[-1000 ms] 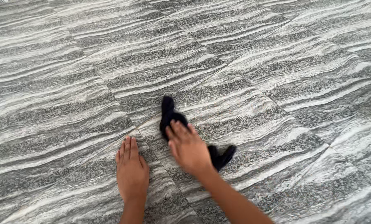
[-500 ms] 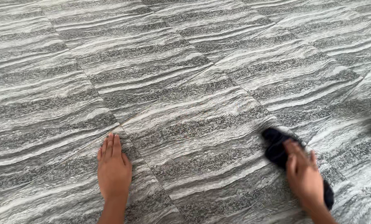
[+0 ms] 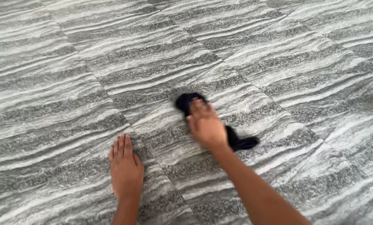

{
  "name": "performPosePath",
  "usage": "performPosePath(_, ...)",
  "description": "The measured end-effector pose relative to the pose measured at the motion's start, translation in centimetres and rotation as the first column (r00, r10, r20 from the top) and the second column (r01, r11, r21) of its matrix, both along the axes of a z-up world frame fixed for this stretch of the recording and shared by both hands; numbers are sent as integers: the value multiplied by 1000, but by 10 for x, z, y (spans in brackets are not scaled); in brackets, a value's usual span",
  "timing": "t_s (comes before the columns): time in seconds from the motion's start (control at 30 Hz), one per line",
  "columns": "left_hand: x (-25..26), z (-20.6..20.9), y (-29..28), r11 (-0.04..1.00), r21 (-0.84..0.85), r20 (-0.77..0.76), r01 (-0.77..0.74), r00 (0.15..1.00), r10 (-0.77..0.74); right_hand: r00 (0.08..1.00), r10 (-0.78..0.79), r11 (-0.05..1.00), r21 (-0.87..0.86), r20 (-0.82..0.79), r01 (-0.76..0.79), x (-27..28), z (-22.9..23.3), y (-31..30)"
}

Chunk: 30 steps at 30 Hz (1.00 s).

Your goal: The person wipes a gray marble-patterned tiled floor with a black cloth. They dip the cloth into a metal cup containing a dark liquid, wring it out, and continue wiping the floor surface.

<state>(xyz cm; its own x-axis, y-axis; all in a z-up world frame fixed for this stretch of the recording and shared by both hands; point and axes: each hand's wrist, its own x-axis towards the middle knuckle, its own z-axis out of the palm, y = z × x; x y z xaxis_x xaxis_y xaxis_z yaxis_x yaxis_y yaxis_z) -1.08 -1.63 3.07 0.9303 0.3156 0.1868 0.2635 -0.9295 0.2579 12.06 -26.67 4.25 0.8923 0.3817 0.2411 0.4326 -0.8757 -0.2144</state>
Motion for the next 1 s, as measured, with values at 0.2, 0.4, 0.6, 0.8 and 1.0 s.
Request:
performPosePath(0.2, -4, 0, -1, 989, -145, 68, 31, 997, -22, 915, 402, 901, 167, 31, -401, -140, 21, 21)
performPosePath(0.4, -40, 0, -79, 965, -155, 24, 211, 978, -210, 772, 625, 777, 193, -116, -599, -211, 30, -54)
performPosePath(0.6, -106, 36, -186, 707, -180, 61, 684, 725, -686, 647, 663, 749, 327, -376, -577, -230, 50, -166)
performPosePath(0.8, -95, 105, -301, 537, -522, 47, 663, 651, -757, 839, 312, 915, 380, -446, -138, -200, 98, -285)
performPosePath(1.0, -25, 159, -455, 285, -671, 400, 684, 658, -638, 954, -82, 841, 493, -289, 222, -165, 193, -390)
